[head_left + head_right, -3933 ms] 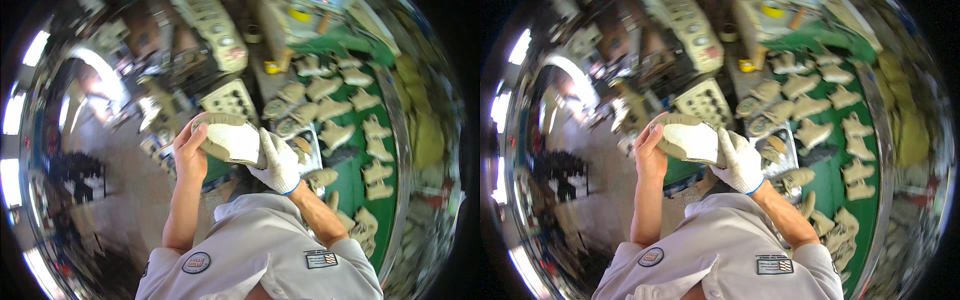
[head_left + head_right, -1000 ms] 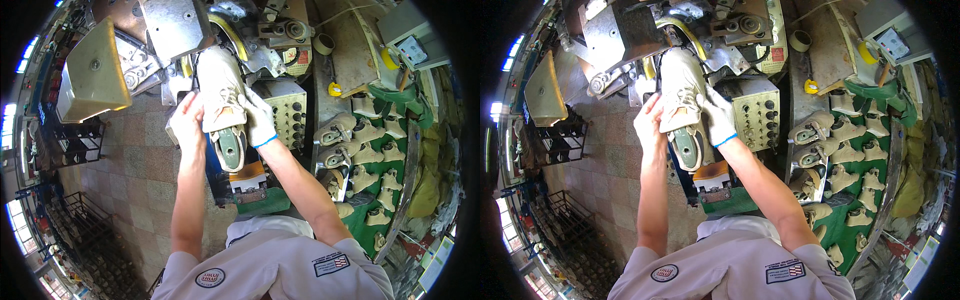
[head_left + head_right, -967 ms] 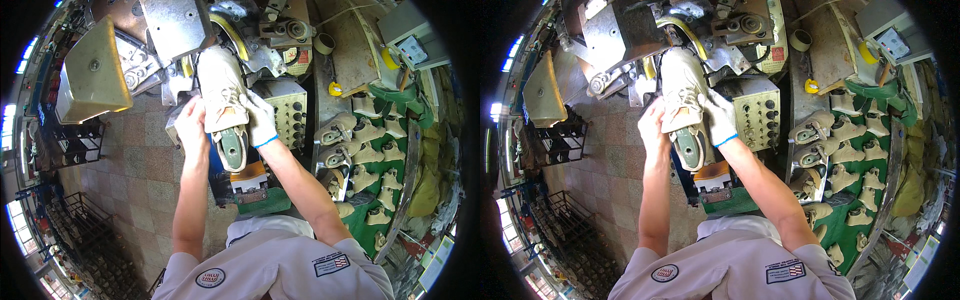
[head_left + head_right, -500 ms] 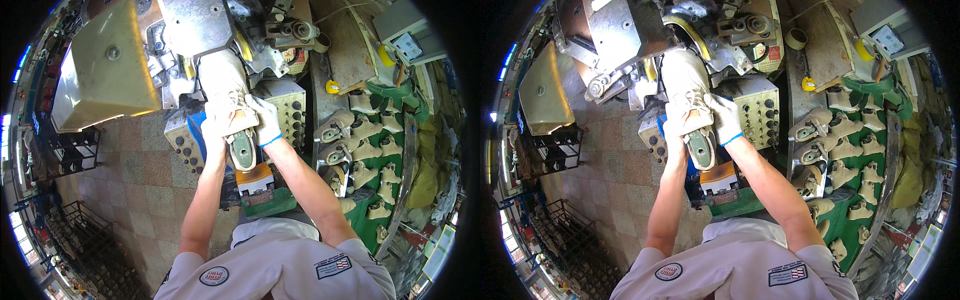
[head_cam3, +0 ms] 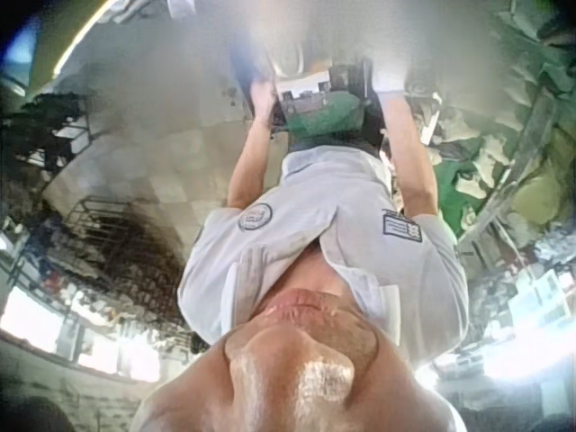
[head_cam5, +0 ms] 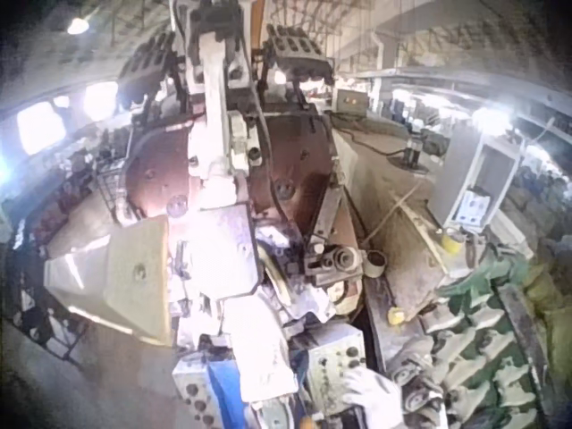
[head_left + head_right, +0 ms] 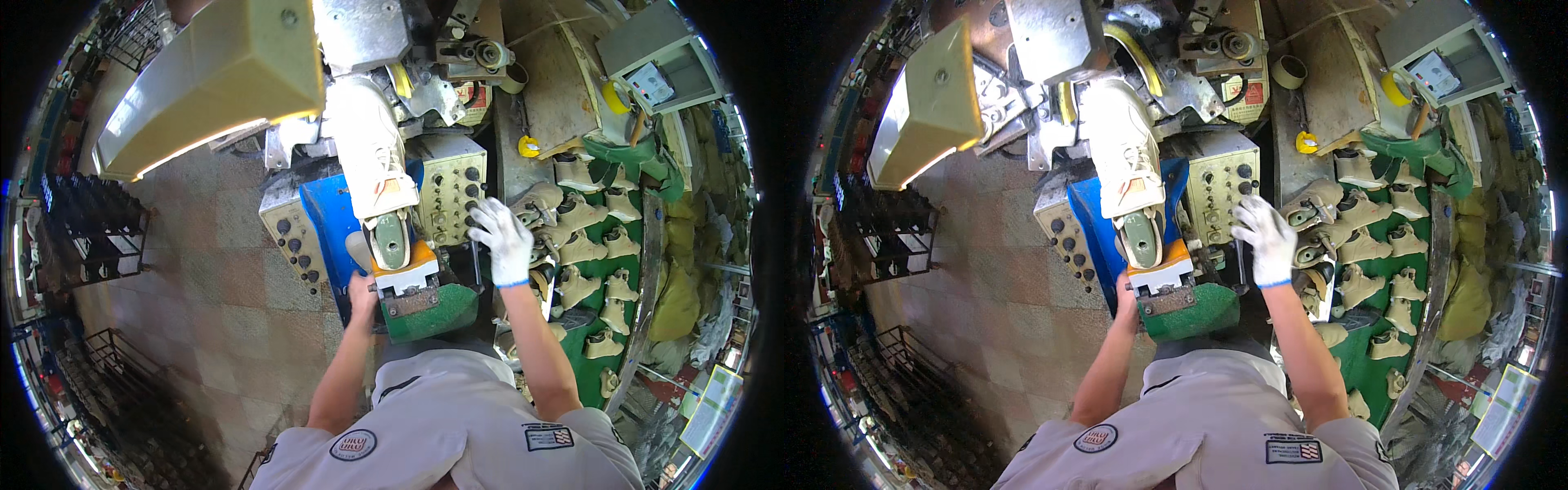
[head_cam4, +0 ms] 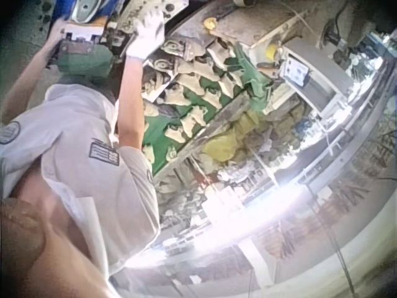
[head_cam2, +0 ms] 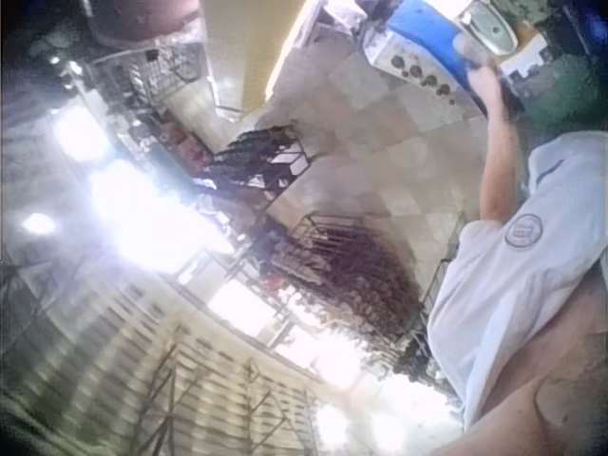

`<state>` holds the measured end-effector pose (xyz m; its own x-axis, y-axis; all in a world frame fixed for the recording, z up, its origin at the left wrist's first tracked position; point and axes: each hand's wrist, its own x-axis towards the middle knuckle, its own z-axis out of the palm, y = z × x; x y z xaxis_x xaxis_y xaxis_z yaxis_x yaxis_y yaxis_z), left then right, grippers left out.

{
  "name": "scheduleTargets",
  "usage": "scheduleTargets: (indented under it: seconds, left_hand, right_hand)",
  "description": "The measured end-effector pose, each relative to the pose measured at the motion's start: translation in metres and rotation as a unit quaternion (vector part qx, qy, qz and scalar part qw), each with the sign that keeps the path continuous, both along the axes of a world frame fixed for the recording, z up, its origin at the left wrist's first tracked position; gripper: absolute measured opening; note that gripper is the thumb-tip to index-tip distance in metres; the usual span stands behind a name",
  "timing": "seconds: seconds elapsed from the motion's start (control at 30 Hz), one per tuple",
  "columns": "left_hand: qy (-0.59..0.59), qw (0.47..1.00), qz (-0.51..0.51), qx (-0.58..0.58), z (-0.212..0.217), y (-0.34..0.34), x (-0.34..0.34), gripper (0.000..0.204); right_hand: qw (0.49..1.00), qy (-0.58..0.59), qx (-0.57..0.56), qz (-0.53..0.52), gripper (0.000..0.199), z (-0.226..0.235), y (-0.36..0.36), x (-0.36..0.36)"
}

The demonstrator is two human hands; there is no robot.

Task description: The person places a shoe upper onto a machine press, activates the machine to press the sole onto the shoe, then removes the shoe and places it onto a conveyor belt.

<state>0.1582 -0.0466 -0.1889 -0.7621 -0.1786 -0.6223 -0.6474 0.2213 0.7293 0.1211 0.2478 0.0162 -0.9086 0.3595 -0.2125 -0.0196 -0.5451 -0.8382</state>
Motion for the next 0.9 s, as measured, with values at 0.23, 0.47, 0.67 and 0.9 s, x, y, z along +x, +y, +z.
scheduleTargets:
  seconds: [0.23,0.47,0.67,0.9]
  left_hand:
    - [0.148,0.985,0.069,0.058,-0.039,0.051,0.015,0.051]
    - [0.046,0.986,-0.053,-0.152,0.105,-0.03,0.022,0.042]
    - [0.1,0.982,-0.084,-0.135,0.33,-0.053,0.041,0.05]
    - [0.183,0.946,-0.179,0.2,0.429,0.082,0.057,0.047]
  right_hand:
    - [0.994,-0.075,0.078,-0.007,0.045,0.024,0.025,0.057]
    - [0.988,-0.069,0.129,0.055,0.052,0.042,0.037,0.087]
    - [0.985,-0.027,0.067,0.156,0.06,0.07,-0.007,0.108]
    - [0.944,0.09,-0.021,0.317,0.08,0.067,-0.004,0.117]
